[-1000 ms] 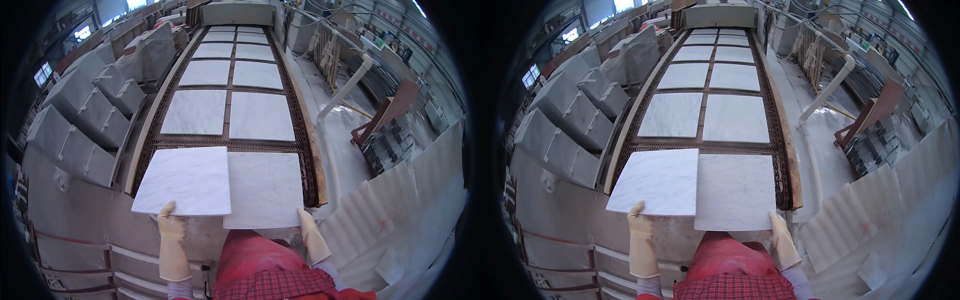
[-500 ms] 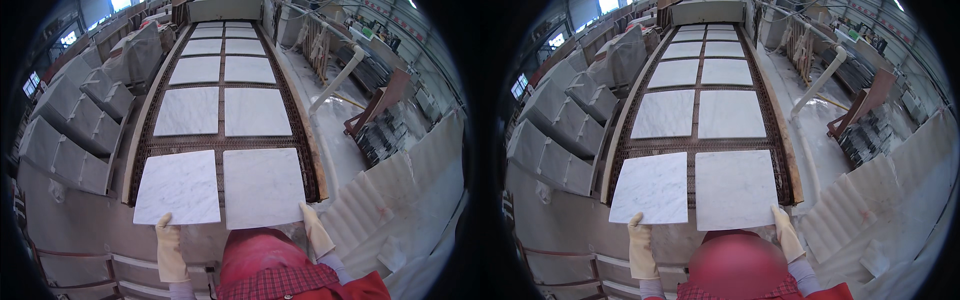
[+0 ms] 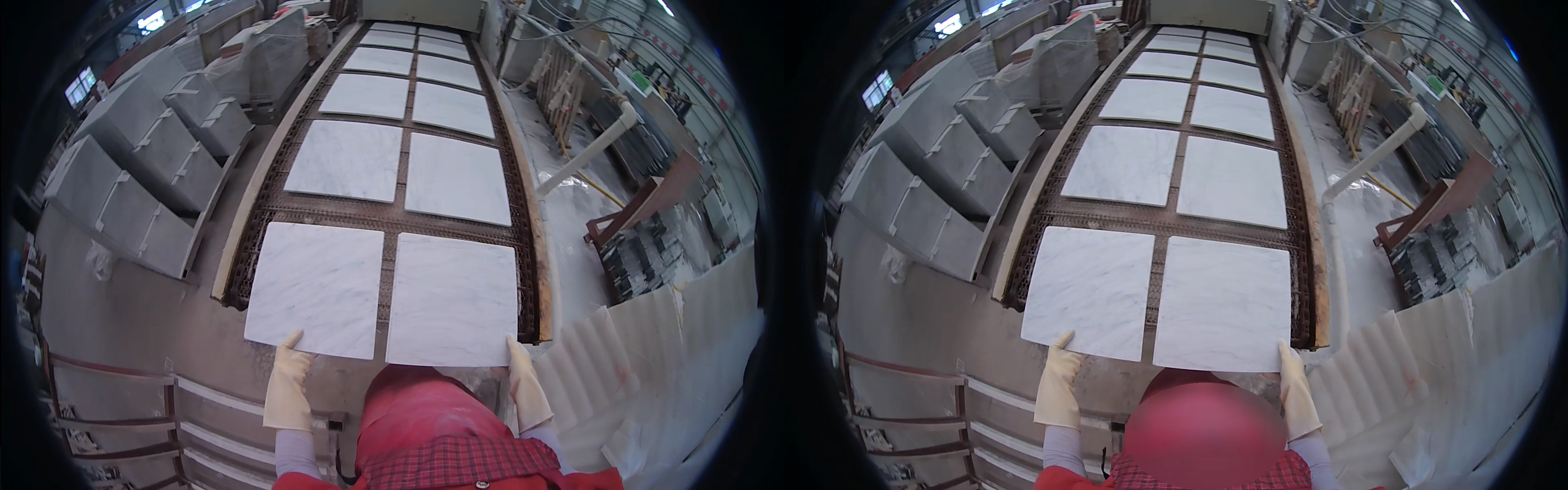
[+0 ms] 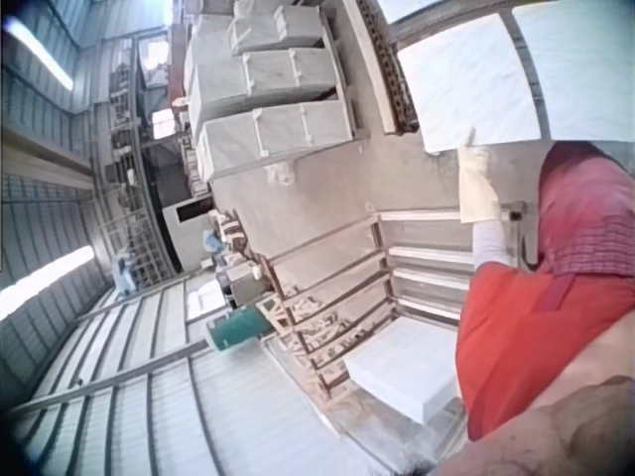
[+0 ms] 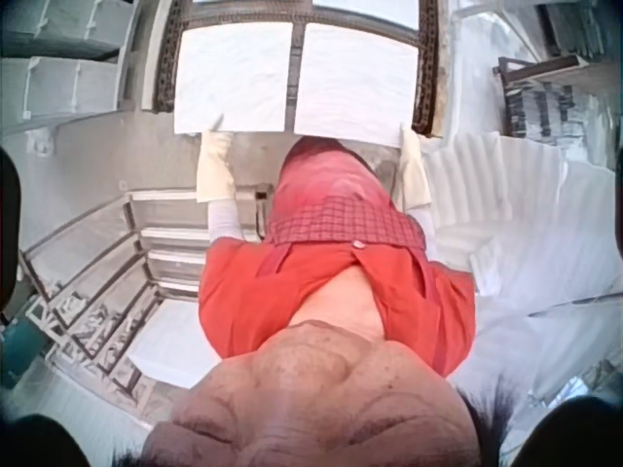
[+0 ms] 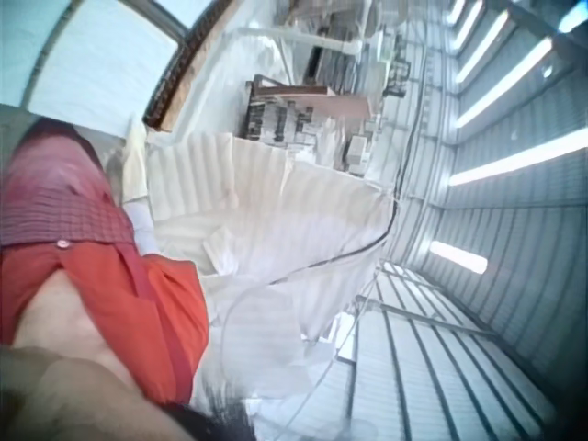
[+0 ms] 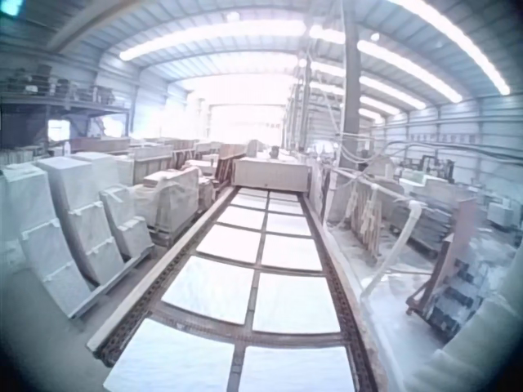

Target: The person repeatedly picks up white square tiles from a stack and places them one by one onto a moving conveyor belt. The tiles are arranged in a grid pattern on the belt as it advances.

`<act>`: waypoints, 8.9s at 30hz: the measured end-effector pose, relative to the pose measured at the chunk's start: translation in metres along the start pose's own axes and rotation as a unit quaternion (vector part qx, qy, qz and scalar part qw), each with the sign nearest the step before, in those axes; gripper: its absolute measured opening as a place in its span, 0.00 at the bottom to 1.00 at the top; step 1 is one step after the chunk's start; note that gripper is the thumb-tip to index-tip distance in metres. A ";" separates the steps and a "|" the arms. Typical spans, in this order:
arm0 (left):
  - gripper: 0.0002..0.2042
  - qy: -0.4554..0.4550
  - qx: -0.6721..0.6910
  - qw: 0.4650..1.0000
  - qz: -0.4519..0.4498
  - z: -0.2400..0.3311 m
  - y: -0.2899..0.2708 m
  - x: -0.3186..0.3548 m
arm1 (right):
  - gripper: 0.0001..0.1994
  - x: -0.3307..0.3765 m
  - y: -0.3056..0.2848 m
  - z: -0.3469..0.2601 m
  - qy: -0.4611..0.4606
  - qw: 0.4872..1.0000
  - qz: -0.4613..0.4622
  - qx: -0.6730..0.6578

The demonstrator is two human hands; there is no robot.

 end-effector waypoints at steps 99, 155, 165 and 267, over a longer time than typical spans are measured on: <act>0.41 -0.132 -0.130 0.963 -0.193 -0.155 0.127 0.055 | 0.28 -0.016 -0.034 -0.032 -0.081 0.962 -0.165 0.201; 0.29 -0.080 -0.071 0.957 -0.271 -0.207 0.078 0.132 | 0.27 0.001 -0.011 0.060 0.112 0.953 -0.273 -0.062; 0.23 0.087 -0.230 0.968 -0.051 -0.143 0.031 0.104 | 0.29 0.016 -0.003 0.047 0.194 0.937 -0.278 -0.086; 0.36 0.178 -0.676 0.715 0.023 -0.218 -0.007 0.054 | 0.36 -0.126 -0.047 0.259 -0.014 0.992 -0.123 0.040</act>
Point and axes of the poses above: each hand's wrist, its own x-axis away from the middle knuckle, its own y-axis out of the palm, z = x × y, the point moved 2 cm from there along -x, towards the middle knuckle, and after that the axes turned 3 degrees about y, right-handed, at the moved point
